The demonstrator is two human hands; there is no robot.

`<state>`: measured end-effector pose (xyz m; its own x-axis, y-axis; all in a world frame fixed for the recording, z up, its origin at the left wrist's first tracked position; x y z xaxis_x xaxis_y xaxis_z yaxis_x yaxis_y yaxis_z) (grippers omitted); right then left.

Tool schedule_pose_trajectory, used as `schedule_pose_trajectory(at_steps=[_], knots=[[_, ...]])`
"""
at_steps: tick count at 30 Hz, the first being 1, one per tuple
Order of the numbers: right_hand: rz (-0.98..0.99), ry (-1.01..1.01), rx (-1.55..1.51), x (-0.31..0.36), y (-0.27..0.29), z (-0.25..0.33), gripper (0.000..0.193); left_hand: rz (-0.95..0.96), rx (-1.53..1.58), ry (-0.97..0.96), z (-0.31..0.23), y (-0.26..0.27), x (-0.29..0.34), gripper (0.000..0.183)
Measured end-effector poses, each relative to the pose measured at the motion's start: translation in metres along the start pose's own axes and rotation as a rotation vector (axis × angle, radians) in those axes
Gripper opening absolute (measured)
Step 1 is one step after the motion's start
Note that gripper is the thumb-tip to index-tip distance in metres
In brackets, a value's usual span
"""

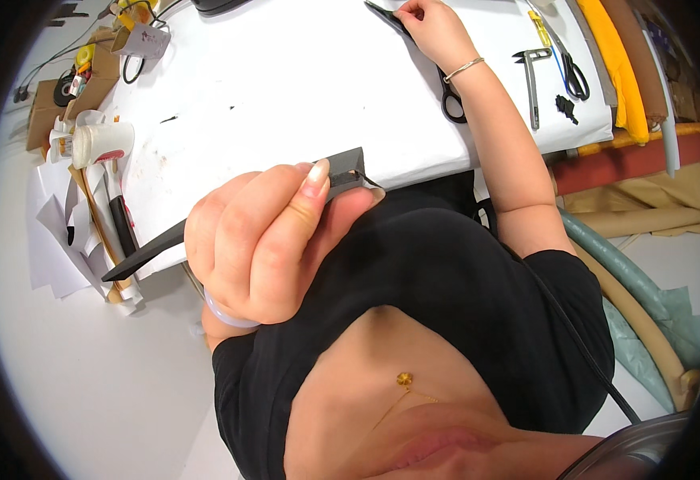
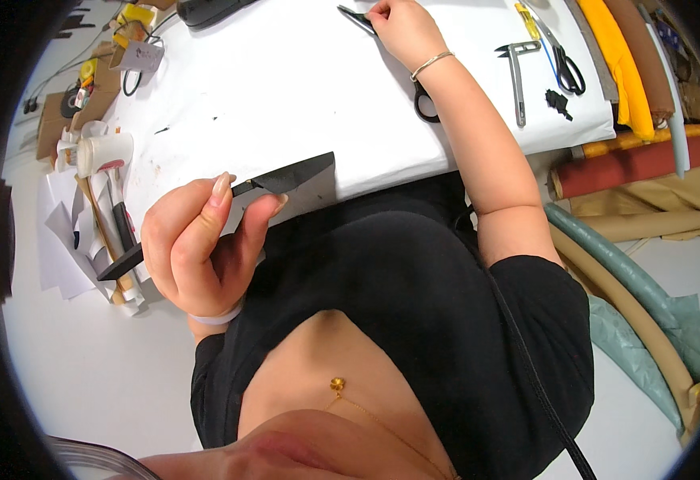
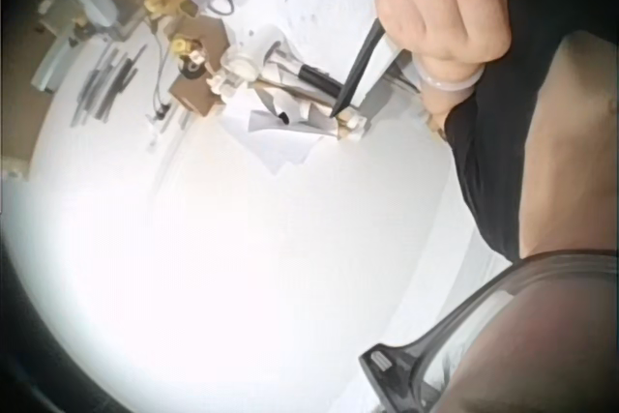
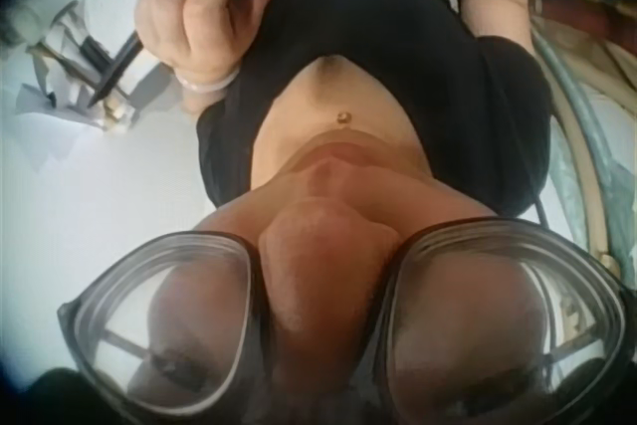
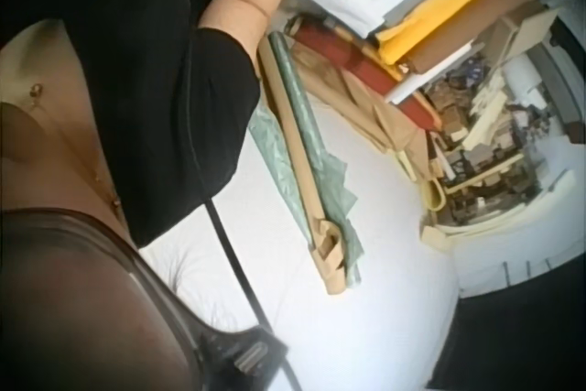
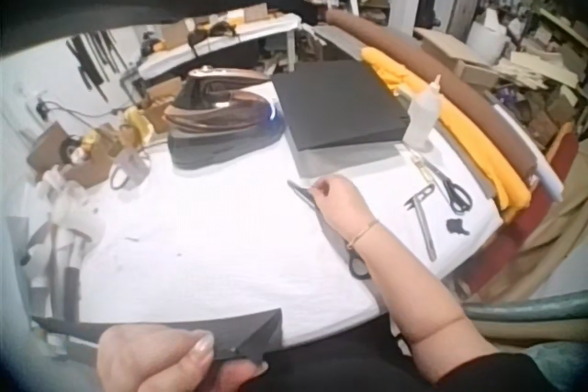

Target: The person uses large scissors to trim the edges of a black material attached to a cardboard backing. They repeatedly cut, rotate, and inspect the edges, then use a small tool to refine corners and remove small pieces of excess material.

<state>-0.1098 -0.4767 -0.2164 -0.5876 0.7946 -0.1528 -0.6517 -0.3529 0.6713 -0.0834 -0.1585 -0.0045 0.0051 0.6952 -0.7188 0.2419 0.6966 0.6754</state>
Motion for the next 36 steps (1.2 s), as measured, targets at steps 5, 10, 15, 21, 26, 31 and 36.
schedule_pose_trajectory(at_steps=[5, 10, 15, 21, 26, 31, 36], knots=[[-0.098, -0.010, -0.045, 0.000, 0.008, -0.007, 0.023, -0.103, 0.016, -0.079, -0.002, 0.003, -0.001, 0.038], [-0.090, -0.135, -0.264, 0.001, 0.012, -0.013, 0.023, -0.076, -0.003, -0.077, -0.003, 0.004, -0.002, 0.034], [0.197, -0.266, -0.975, 0.033, 0.010, 0.032, 0.023, 0.000, 0.103, 0.048, 0.006, 0.008, -0.010, 0.026], [0.529, 0.044, -1.158, 0.099, 0.037, 0.141, 0.028, -0.080, 0.267, 0.176, 0.016, 0.014, -0.021, 0.016], [0.551, 0.222, -1.093, 0.113, 0.052, 0.182, 0.030, -0.154, 0.384, 0.344, 0.026, 0.017, -0.018, 0.016], [0.555, 0.281, -1.062, 0.117, 0.058, 0.198, 0.030, -0.138, 0.418, 0.488, 0.027, 0.022, -0.019, 0.018], [0.496, 0.303, -1.019, 0.122, 0.063, 0.214, 0.027, -0.148, 0.438, 0.507, 0.029, 0.023, -0.021, 0.020]])
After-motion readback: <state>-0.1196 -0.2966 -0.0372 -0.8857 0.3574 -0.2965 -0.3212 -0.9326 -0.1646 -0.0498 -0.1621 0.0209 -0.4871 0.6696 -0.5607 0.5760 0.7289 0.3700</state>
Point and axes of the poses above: each hand's wrist, its own x-axis away from the middle knuckle, its own y-axis out of the back of the hand, z = x × y, the point moved 10 cm from there along -x, towards the middle knuckle, and after that the axes turned 2 degrees about z, right-handed, at the moved point
